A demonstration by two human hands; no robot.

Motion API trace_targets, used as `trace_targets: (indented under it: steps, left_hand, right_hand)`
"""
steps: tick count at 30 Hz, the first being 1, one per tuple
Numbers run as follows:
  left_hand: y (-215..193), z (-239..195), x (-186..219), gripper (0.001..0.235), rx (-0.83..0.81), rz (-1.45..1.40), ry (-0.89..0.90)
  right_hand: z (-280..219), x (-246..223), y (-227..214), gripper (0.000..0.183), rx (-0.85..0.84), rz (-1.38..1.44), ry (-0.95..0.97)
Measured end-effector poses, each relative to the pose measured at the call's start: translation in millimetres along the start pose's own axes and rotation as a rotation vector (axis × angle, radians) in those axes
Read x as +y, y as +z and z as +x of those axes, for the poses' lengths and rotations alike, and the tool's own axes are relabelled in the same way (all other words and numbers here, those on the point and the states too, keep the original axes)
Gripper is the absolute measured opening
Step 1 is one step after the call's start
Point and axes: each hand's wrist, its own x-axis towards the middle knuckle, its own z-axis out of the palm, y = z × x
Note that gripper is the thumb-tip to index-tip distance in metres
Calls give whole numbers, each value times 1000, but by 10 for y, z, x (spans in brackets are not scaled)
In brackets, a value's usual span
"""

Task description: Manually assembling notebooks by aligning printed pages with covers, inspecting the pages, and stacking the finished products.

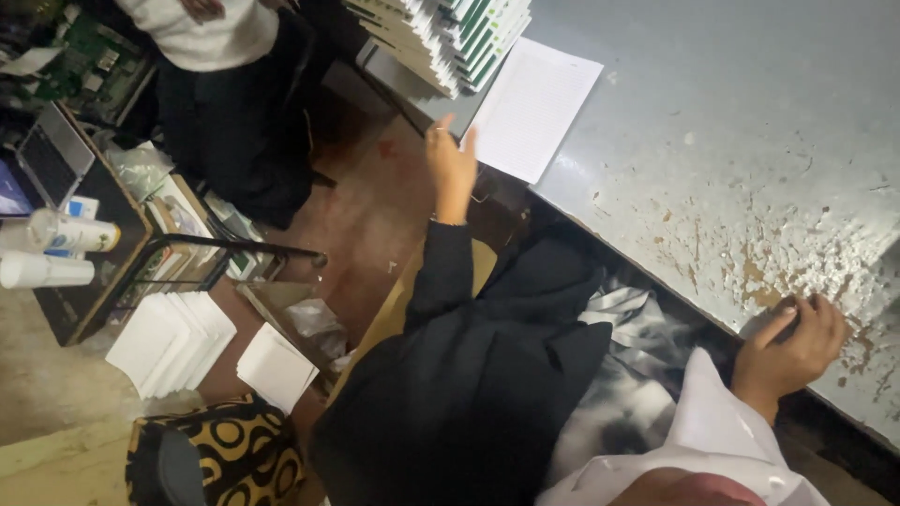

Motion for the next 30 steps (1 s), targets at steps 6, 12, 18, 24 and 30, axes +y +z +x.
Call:
trace_targets:
  steps: [6, 12, 18, 24, 30]
  left_hand:
    - [152, 215, -723, 72, -166, -109, -393]
    - [272, 92, -634, 65, -139, -669, -649]
    - [-7, 74, -52, 67, -142, -632, -653]
    - [-78, -4, 111, 61, -304, -703, -697]
    - [355, -30, -181, 48, -271, -470, -413]
  right_hand:
    - [7, 2, -13, 21, -9, -5, -22]
    - [8, -1, -52, 37, -29, 40, -80]
    - [-10, 24, 36, 44, 8, -38, -59]
    - [-30, 20, 46, 23, 11, -5, -55]
    - [25, -12, 4, 26, 15, 65, 16]
